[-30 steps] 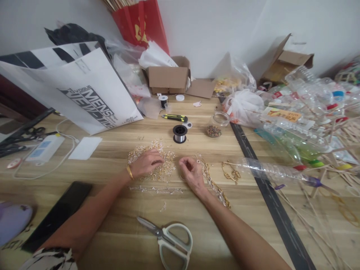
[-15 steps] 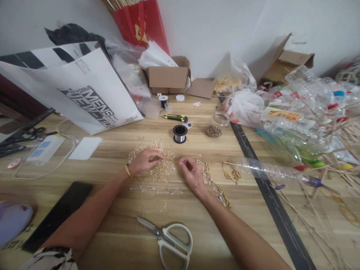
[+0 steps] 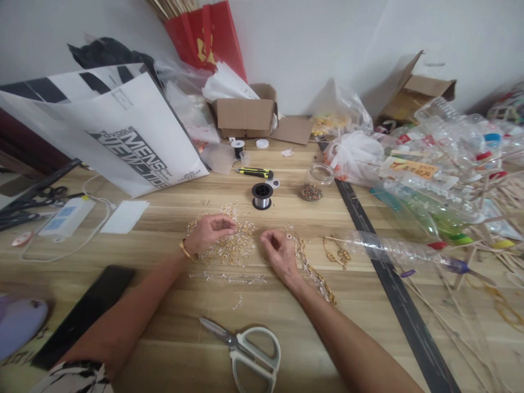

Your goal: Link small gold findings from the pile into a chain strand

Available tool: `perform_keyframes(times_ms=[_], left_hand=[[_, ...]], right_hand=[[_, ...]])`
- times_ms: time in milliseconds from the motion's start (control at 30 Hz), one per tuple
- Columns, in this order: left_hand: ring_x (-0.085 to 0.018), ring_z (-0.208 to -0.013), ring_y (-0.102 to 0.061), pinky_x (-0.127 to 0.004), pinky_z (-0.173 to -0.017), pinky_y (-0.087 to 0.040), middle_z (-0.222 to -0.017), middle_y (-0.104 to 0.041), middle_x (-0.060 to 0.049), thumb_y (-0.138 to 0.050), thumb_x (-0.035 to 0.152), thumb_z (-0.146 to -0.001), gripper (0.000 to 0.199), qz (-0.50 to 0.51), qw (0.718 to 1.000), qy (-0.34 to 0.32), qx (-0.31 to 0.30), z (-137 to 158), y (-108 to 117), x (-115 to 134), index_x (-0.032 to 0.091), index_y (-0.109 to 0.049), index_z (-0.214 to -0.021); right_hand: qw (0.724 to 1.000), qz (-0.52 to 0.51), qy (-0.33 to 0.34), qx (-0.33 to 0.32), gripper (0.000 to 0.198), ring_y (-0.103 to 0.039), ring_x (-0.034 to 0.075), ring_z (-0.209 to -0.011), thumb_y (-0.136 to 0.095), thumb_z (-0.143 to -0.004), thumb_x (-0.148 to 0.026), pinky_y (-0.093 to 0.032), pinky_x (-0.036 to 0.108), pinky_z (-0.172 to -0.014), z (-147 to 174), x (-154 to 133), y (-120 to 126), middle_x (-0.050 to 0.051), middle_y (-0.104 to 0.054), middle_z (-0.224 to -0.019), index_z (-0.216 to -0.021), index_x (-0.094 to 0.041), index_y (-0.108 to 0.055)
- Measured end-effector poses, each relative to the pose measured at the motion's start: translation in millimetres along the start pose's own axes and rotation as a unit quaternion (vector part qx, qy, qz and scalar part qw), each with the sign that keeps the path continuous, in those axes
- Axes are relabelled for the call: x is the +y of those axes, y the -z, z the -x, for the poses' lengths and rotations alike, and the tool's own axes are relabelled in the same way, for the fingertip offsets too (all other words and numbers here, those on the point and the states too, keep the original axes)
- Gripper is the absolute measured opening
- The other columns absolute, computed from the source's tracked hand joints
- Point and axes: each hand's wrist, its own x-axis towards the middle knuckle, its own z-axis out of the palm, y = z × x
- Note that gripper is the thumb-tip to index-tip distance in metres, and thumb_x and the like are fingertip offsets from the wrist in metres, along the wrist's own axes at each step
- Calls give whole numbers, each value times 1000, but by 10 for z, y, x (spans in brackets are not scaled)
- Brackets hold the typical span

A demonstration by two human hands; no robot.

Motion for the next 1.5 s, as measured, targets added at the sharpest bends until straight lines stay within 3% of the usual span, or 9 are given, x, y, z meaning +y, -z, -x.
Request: perform_keyframes(times_ms=[200,433,600,700,800,967,1200,1367,1500], left_hand=[[-16,-74,-67,-28,-72,-55,-85,-72,-8,-73,25,-67,26,21,999,32,9,-5,22,9,10,-67,-88],[-14,-70,-67,-27,-69,-55,-80,-71,-6,-70,23,-68,21,1,999,23,26,10,-47,46,11,-67,-85],[-18,-81,-68,-32,-77,-55,-89,-71,-9,-68,24,-71,24,-16,999,14,46,25,-90,77,11,-65,-91],[-17,-85,-65,-32,-81,-52,-92,-70,-8,-64,21,-75,17,-99,994,-29,30,25,-59,111,13,-67,-90],[-16,-79,-62,-30,-79,-49,-83,-69,-5,-64,20,-75,8,-207,977,-53,15,10,9,127,15,-69,-78],[-16,-73,-57,-31,-78,-43,-69,-65,-2,-68,21,-72,5,-330,938,-66,-78,-11,76,97,17,-69,-70],[-19,-80,-53,-31,-78,-41,-73,-62,-4,-64,19,-74,6,-403,903,-73,-130,22,-5,59,17,-68,-70],[-18,-79,-54,-30,-79,-41,-73,-63,-4,-61,16,-75,8,-386,909,-84,-131,13,-13,43,16,-66,-69],[-16,-72,-56,-27,-71,-43,-71,-65,-3,-61,18,-75,8,-328,940,-59,-79,-7,4,23,16,-67,-71]], right_hand=[[1000,4,-1,-4,22,-50,13,-61,-56,-80,-37,-38,24,-56,-2,26,4,1,-57,-67,-77,-16,-60],[1000,3,2,-1,22,-51,14,-61,-57,-79,-38,-39,24,-56,-9,33,0,1,-59,-67,-75,-17,-61],[1000,2,-2,-1,22,-50,13,-60,-57,-79,-38,-38,24,-56,-7,33,-6,1,-58,-67,-76,-17,-60],[1000,-1,-6,-6,22,-50,13,-60,-57,-80,-38,-39,24,-55,-5,29,-6,1,-58,-67,-76,-17,-60],[1000,1,-5,-4,22,-52,14,-62,-57,-79,-38,-40,24,-57,-7,31,-3,1,-59,-69,-75,-17,-60],[1000,6,-1,-5,24,-52,14,-61,-57,-79,-40,-40,24,-56,-12,44,2,2,-59,-68,-76,-17,-61],[1000,4,1,-8,22,-52,14,-62,-56,-80,-38,-40,25,-57,-4,23,-1,2,-59,-69,-75,-17,-60],[1000,4,4,-8,22,-51,13,-61,-57,-80,-38,-39,25,-56,-7,39,-4,1,-58,-69,-76,-16,-60],[1000,5,0,-5,23,-51,14,-61,-57,-79,-39,-40,24,-56,-7,38,-6,1,-58,-68,-76,-16,-60]])
